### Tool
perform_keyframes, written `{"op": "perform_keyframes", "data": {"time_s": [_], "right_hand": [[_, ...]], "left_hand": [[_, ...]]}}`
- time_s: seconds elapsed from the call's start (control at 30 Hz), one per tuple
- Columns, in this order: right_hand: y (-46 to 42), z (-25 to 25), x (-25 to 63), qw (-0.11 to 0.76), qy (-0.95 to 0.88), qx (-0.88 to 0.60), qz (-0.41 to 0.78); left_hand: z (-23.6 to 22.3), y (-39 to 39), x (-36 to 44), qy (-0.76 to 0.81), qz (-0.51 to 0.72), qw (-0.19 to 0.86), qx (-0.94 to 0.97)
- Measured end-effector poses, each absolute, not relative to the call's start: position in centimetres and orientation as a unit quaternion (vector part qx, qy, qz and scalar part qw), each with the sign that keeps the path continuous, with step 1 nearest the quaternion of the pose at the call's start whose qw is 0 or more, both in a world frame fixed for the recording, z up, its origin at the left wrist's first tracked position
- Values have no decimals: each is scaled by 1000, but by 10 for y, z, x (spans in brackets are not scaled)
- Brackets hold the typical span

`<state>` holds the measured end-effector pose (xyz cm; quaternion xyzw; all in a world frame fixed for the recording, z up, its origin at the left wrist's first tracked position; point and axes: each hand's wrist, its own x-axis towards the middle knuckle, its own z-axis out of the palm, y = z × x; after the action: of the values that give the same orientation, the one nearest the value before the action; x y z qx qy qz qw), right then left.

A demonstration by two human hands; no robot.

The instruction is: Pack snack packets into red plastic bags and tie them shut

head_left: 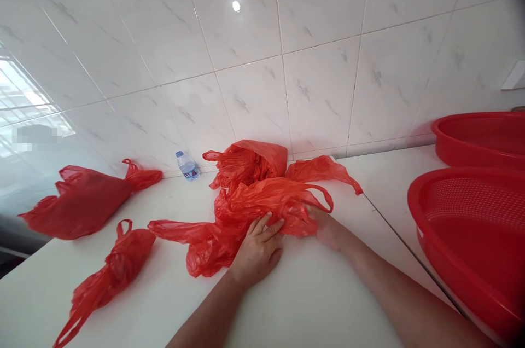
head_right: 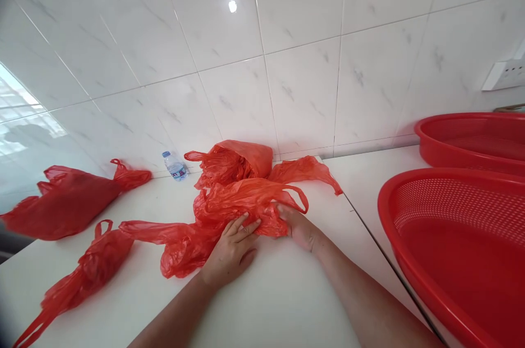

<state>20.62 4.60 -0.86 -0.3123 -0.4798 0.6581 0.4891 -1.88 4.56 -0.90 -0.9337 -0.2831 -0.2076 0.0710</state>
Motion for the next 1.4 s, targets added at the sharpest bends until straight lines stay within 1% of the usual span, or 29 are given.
{"op": "perform_keyframes", "data": {"time_s": [0.07,0.13,0.3,0.47,0.53,0.63,0.7,0.77,0.83,0.9,0.97,1.03,1.13,1.27,1.33,1.4], "right_hand": [[45,-10,203,463,-480,-303,680],[45,-11,199,463,-480,-315,675],[49,-11,197,511,-430,-302,680],[48,-12,207,572,-363,-294,675],[47,-10,211,589,-350,-286,669],[45,-4,216,596,-357,-290,658],[43,0,218,592,-367,-311,646],[43,1,219,592,-370,-329,636],[44,0,218,596,-365,-328,636],[47,-3,217,600,-355,-309,646],[49,-7,217,603,-346,-288,659],[49,-8,217,603,-343,-277,665],[46,-6,217,600,-351,-279,663],[42,-6,210,579,-381,-290,660],[40,-7,203,560,-413,-292,656],[38,-8,196,533,-457,-296,648]], "left_hand": [[-9,45,-18,-273,-216,57,-936],[-9,43,-17,-254,-235,48,-937],[-8,41,-18,-222,-287,41,-931],[-8,40,-16,-251,-279,36,-926],[-8,39,-16,-260,-278,48,-924],[-8,35,-22,-282,-307,112,-902],[-6,30,-31,-323,-336,160,-870],[-4,25,-43,-395,-342,179,-834],[-3,21,-57,-490,-308,161,-799],[-2,23,-70,-581,-245,120,-766],[-3,32,-78,-628,-205,99,-744],[-6,44,-83,-615,-214,117,-749],[-12,57,-84,-568,-263,162,-763],[-9,49,-75,-540,-349,177,-746],[-2,38,-65,-498,-395,143,-758],[5,27,-51,-469,-412,64,-779]]}}
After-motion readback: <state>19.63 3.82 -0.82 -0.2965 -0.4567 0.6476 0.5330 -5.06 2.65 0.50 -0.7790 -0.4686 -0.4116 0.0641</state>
